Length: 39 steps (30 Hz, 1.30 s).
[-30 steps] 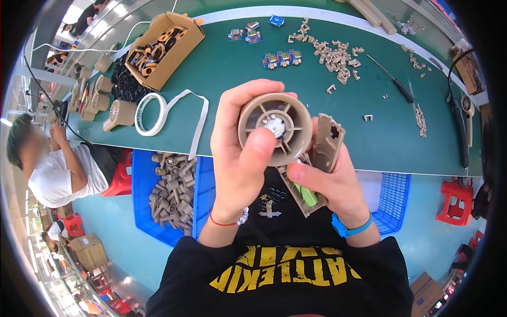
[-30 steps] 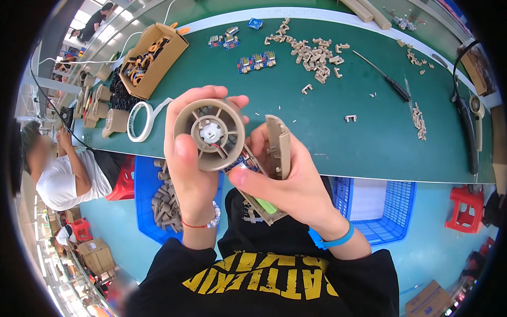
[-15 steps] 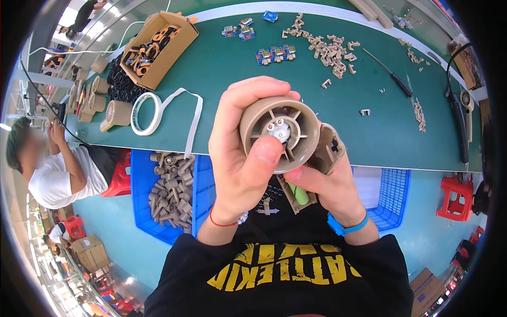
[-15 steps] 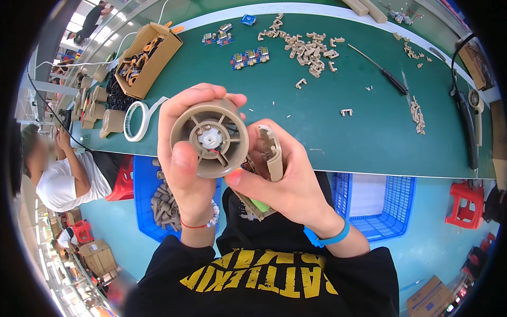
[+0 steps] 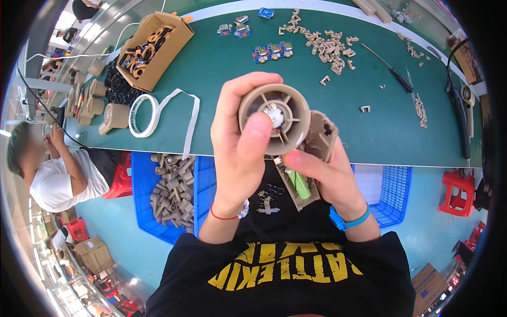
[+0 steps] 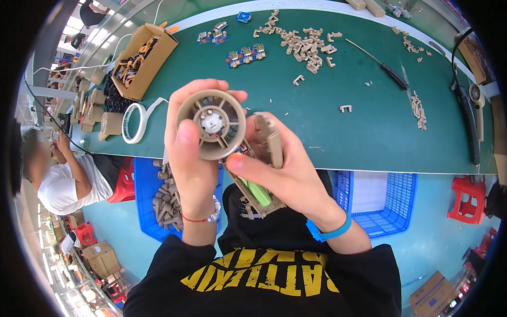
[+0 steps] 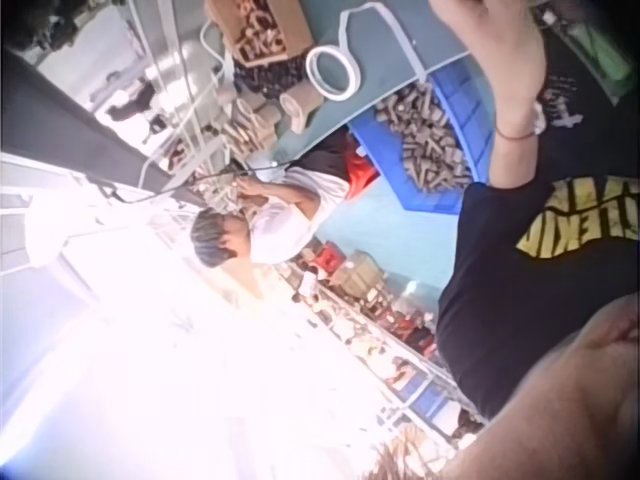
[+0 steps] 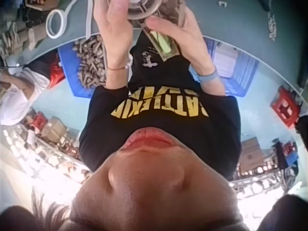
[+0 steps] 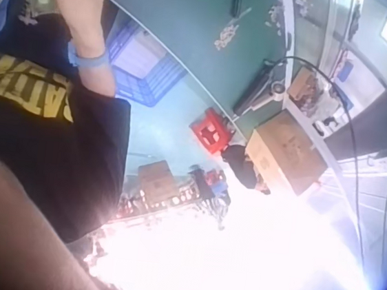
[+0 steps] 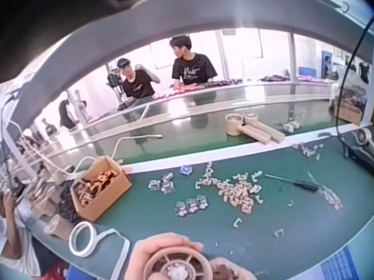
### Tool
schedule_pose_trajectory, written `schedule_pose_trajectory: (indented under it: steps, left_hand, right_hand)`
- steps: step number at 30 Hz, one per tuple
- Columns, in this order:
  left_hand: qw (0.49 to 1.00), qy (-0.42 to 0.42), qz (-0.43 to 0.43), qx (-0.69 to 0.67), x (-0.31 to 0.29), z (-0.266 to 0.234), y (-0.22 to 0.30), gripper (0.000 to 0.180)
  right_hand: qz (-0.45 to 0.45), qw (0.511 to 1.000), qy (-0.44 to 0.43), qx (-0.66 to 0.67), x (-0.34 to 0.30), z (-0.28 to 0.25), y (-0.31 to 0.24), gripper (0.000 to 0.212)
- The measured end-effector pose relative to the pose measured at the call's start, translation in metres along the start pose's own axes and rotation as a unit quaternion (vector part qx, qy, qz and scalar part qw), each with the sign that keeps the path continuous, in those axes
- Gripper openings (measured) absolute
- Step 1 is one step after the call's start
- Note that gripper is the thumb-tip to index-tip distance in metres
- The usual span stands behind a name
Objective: Assembling components of a small handheld fan, including the motor, battery, and casing.
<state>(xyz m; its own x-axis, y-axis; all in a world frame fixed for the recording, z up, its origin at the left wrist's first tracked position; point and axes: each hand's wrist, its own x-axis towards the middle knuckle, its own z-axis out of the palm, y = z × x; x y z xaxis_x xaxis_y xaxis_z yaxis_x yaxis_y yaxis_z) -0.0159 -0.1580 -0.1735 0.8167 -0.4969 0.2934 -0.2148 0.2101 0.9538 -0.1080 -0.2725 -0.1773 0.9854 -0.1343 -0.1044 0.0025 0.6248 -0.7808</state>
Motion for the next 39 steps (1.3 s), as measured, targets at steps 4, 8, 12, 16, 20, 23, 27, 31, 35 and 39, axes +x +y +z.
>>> schedule_pose_trajectory:
  steps: [4, 8, 12, 16, 20, 23, 27, 31, 35, 39]
  left_hand:
    - [0.999, 0.015, -0.021, -0.030, 0.004, -0.002, -0.002, 0.066]
    - [0.998, 0.017, -0.045, -0.038, 0.002, 0.002, -0.001, 0.063]
    - [0.998, 0.014, -0.044, -0.033, -0.001, 0.003, -0.001, 0.059]
    - [0.998, 0.022, -0.042, -0.039, -0.004, 0.005, -0.002, 0.056]
    - [0.998, 0.022, -0.051, -0.027, -0.003, 0.000, -0.006, 0.057]
    - [0.997, 0.033, -0.067, -0.026, 0.002, -0.008, -0.011, 0.054]
    - [0.995, 0.050, -0.082, -0.010, 0.004, -0.014, -0.016, 0.048]
    - [0.995, 0.079, -0.065, -0.009, 0.004, -0.011, -0.016, 0.046]
    - [0.993, 0.111, -0.040, -0.010, 0.004, -0.005, -0.024, 0.043]
    - [0.992, 0.121, -0.024, -0.004, 0.004, 0.005, -0.021, 0.044]
  right_hand:
    - [0.026, 0.999, 0.006, 0.025, -0.003, -0.005, -0.002, 0.033]
    - [-0.004, 1.000, 0.016, 0.006, -0.002, 0.000, 0.002, 0.034]
    - [-0.011, 0.999, 0.048, -0.015, -0.003, 0.007, 0.003, 0.033]
    - [-0.027, 0.998, 0.060, -0.020, -0.002, 0.012, 0.006, 0.031]
    - [0.005, 0.999, 0.047, -0.008, 0.000, 0.006, 0.005, 0.034]
    - [-0.040, 0.988, 0.037, -0.142, -0.006, -0.008, -0.001, 0.037]
    - [-0.113, 0.955, 0.079, -0.261, -0.023, -0.010, -0.014, 0.040]
    - [-0.029, 0.938, 0.098, -0.330, -0.036, -0.006, -0.030, 0.054]
    - [-0.170, 0.822, 0.110, -0.532, -0.027, -0.003, -0.018, 0.051]
    - [-0.235, 0.733, 0.142, -0.622, -0.015, 0.007, -0.010, 0.052]
